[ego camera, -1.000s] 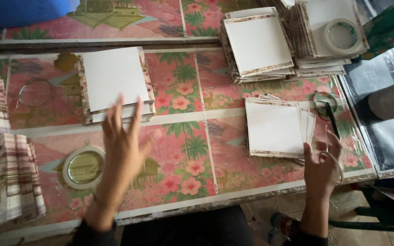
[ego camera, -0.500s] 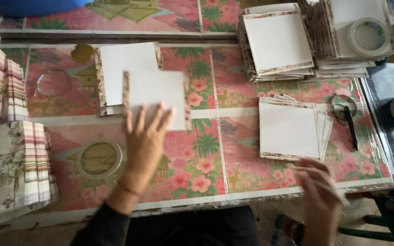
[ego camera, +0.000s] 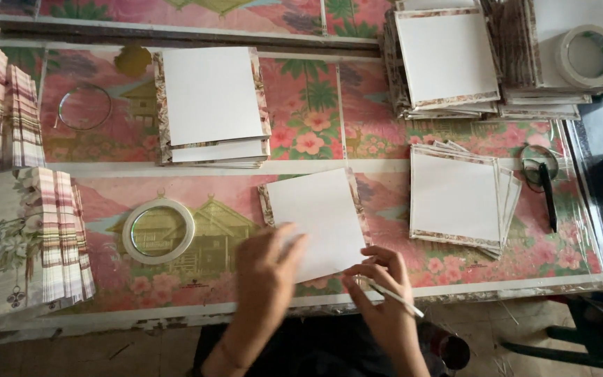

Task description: The person sits on the floor and repeatedly applies clear tape to the edges of small white paper sheets. They pick up a sheet, apply tape to the edges, and place it on a stack, repeating this process throughout the video.

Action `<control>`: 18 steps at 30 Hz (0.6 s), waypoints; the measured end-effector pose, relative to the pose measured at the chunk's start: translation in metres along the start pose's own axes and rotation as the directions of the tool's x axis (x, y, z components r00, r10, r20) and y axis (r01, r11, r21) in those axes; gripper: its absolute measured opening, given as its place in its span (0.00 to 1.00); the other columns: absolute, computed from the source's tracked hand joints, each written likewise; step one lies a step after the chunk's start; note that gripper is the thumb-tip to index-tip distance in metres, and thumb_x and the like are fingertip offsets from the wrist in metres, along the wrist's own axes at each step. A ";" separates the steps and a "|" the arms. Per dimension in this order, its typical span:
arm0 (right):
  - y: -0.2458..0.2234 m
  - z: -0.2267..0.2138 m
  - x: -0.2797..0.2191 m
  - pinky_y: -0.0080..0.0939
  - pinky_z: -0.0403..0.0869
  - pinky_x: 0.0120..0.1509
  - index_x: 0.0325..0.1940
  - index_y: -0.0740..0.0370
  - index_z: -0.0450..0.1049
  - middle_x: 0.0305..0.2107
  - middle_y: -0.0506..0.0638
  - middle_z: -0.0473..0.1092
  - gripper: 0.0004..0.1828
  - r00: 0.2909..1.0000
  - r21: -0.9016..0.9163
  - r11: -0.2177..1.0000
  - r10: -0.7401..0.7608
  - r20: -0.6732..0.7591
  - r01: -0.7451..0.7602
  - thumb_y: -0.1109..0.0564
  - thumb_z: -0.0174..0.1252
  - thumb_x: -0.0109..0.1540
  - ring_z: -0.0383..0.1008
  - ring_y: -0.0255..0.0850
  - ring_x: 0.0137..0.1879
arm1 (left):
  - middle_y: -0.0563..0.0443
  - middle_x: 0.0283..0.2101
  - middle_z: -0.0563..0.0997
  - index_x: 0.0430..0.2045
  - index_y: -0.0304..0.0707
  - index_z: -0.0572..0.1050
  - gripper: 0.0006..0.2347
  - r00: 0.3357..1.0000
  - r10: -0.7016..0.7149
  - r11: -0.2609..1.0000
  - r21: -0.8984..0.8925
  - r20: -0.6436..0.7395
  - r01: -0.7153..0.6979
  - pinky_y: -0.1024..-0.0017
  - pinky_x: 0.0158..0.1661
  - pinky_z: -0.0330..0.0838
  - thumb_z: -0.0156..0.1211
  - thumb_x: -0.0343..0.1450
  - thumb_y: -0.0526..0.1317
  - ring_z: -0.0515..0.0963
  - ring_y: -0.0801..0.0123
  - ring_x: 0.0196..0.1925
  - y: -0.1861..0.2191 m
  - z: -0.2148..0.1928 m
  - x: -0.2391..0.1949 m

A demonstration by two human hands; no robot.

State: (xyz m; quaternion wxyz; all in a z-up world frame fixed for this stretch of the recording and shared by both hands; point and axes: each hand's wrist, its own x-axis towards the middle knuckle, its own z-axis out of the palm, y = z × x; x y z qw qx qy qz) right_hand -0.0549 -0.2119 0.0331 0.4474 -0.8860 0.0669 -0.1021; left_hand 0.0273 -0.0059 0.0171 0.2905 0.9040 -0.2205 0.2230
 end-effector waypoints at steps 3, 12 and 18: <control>-0.005 0.014 0.001 0.44 0.76 0.59 0.41 0.47 0.86 0.55 0.50 0.68 0.05 0.993 0.006 0.997 -0.077 0.088 0.077 0.55 0.71 0.61 0.74 0.42 0.55 | 0.71 0.56 0.81 0.34 0.62 0.81 0.10 0.969 -0.209 0.975 0.107 0.131 0.196 0.53 0.47 0.65 0.76 0.64 0.43 0.73 0.58 0.55 -0.022 -0.015 -0.018; -0.018 0.060 0.006 0.50 0.71 0.61 0.35 0.50 0.83 0.56 0.49 0.71 0.04 0.974 -0.018 0.989 -0.144 0.177 0.150 0.53 0.72 0.60 0.71 0.46 0.55 | 0.72 0.68 0.72 0.24 0.69 0.84 0.07 0.876 -0.410 0.909 0.041 0.253 0.414 0.45 0.53 0.66 0.80 0.60 0.49 0.71 0.52 0.63 -0.027 -0.022 -0.042; -0.026 0.065 0.009 0.49 0.71 0.62 0.35 0.50 0.84 0.58 0.46 0.71 0.04 0.970 -0.003 0.990 -0.137 0.202 0.140 0.54 0.73 0.60 0.69 0.45 0.55 | 0.71 0.69 0.72 0.25 0.67 0.87 0.05 0.854 -0.417 0.899 0.007 0.310 0.437 0.44 0.53 0.66 0.80 0.61 0.46 0.69 0.53 0.64 -0.026 -0.031 -0.037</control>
